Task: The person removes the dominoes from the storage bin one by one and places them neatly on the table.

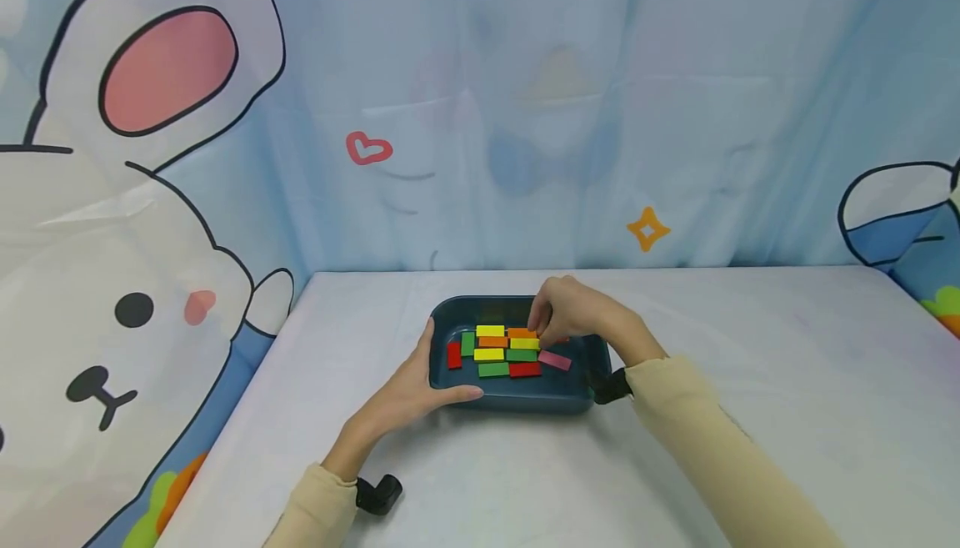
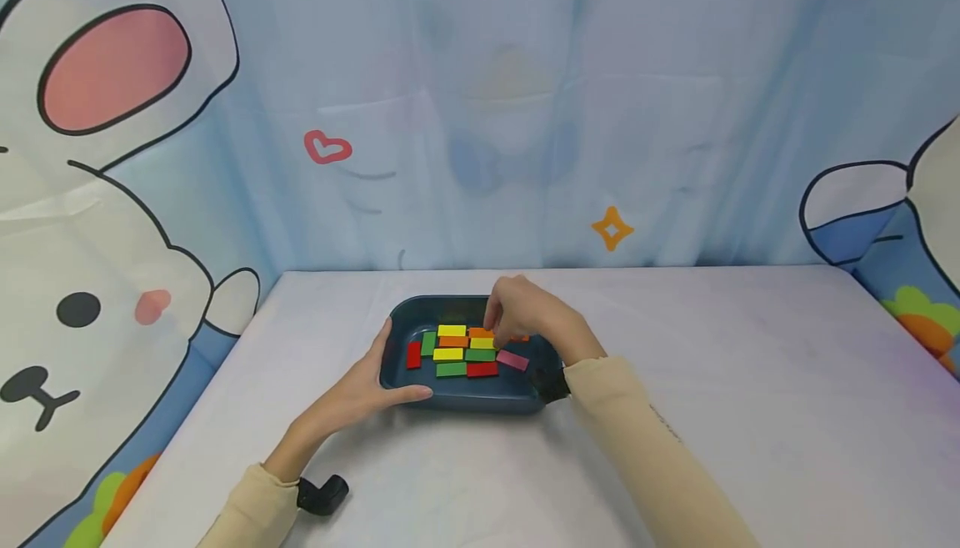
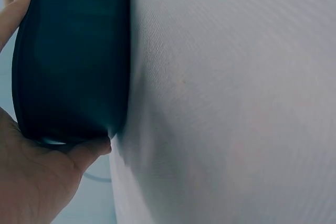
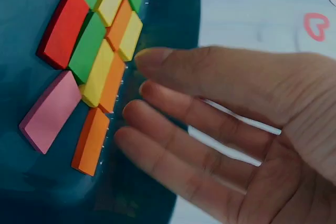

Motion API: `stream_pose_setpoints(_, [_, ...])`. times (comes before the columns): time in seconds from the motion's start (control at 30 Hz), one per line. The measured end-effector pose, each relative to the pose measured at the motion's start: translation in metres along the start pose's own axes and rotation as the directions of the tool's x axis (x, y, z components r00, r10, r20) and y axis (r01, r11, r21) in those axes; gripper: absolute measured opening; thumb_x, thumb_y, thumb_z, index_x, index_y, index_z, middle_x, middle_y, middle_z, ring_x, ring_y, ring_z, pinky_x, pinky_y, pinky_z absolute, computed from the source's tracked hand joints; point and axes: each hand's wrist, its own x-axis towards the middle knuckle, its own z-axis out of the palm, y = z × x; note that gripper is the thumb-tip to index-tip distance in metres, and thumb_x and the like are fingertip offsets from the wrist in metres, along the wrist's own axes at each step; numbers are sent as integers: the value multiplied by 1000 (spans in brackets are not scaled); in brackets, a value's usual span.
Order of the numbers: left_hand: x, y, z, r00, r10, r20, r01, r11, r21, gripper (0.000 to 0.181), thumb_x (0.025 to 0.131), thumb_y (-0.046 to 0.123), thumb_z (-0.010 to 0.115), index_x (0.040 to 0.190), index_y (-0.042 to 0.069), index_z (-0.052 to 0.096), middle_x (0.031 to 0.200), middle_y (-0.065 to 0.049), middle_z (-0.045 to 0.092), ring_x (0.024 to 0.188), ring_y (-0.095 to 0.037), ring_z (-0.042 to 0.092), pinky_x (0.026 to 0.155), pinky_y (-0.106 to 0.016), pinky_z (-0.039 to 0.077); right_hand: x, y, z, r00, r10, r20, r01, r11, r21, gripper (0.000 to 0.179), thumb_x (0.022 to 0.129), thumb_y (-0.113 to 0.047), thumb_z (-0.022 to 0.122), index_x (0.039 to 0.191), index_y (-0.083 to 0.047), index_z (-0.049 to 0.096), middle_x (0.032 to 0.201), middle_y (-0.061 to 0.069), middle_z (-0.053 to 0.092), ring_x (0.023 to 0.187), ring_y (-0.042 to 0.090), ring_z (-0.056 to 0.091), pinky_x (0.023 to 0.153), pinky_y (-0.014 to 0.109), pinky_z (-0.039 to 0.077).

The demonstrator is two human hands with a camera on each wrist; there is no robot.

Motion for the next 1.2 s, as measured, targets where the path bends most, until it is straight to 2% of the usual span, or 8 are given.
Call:
stream_pose_setpoints(0.13, [0, 0, -1, 1000, 9, 0, -9, 1000, -1, 131, 82, 57, 84, 169, 17, -4, 175, -12, 13, 156, -37, 24, 120, -66, 28, 6, -3, 3, 995, 98, 34, -95, 993, -77, 11, 86, 2, 82, 97, 0, 81, 86, 6, 74, 69, 20, 64, 71, 33, 61])
stream_pose_setpoints(0.3, [1, 1, 0, 1000, 18, 7, -18, 1000, 0, 130, 82, 57, 84, 169, 17, -4, 175, -11, 13, 156, -36, 24, 120, -65, 29, 11, -7, 5, 974, 215, 77, -202, 968, -149, 13, 83, 3, 83, 96, 0, 81, 89, 7, 74, 72, 21, 66, 73, 35, 62])
stream_pose_setpoints(0.53, [0, 2, 0, 1000, 13, 3, -13, 1000, 8, 130, 83, 56, 84, 169, 18, -5, 175, -9, 12, 157, -34, 23, 121, -64, 28, 21, -9, 9, 964, 240, 116, -218, 960, -175, 13, 85, -3, 86, 96, -1, 81, 91, 7, 74, 76, 20, 64, 73, 32, 61])
stream_pose_setpoints(0.67, [-1, 1, -1, 1000, 17, 9, -17, 1000, 11, 129, 84, 56, 84, 169, 18, -6, 175, -9, 11, 157, -34, 22, 121, -65, 28, 26, -7, 12, 948, 280, 152, -257, 954, -154, 12, 86, -4, 86, 95, 0, 79, 88, 7, 73, 79, 21, 69, 78, 35, 62])
stream_pose_setpoints(0.9, [0, 1, -1, 1000, 2, 2, -2, 1000, 26, 129, 83, 55, 85, 169, 19, -5, 176, -8, 9, 158, -34, 20, 122, -64, 26, 33, -1, 17, 928, 314, 200, -291, 947, -135, 9, 87, -2, 84, 87, -2, 75, 83, 9, 73, 76, 24, 74, 75, 35, 64])
stream_pose_setpoints(1.2, [-1, 1, -1, 1000, -2, 6, 2, 999, 40, 129, 83, 57, 84, 170, 20, -4, 176, -9, 8, 158, -36, 19, 121, -66, 26, 43, 7, 20, 883, 401, 244, -375, 915, -148, 14, 86, -3, 85, 91, -2, 72, 82, 10, 75, 73, 21, 76, 78, 33, 63])
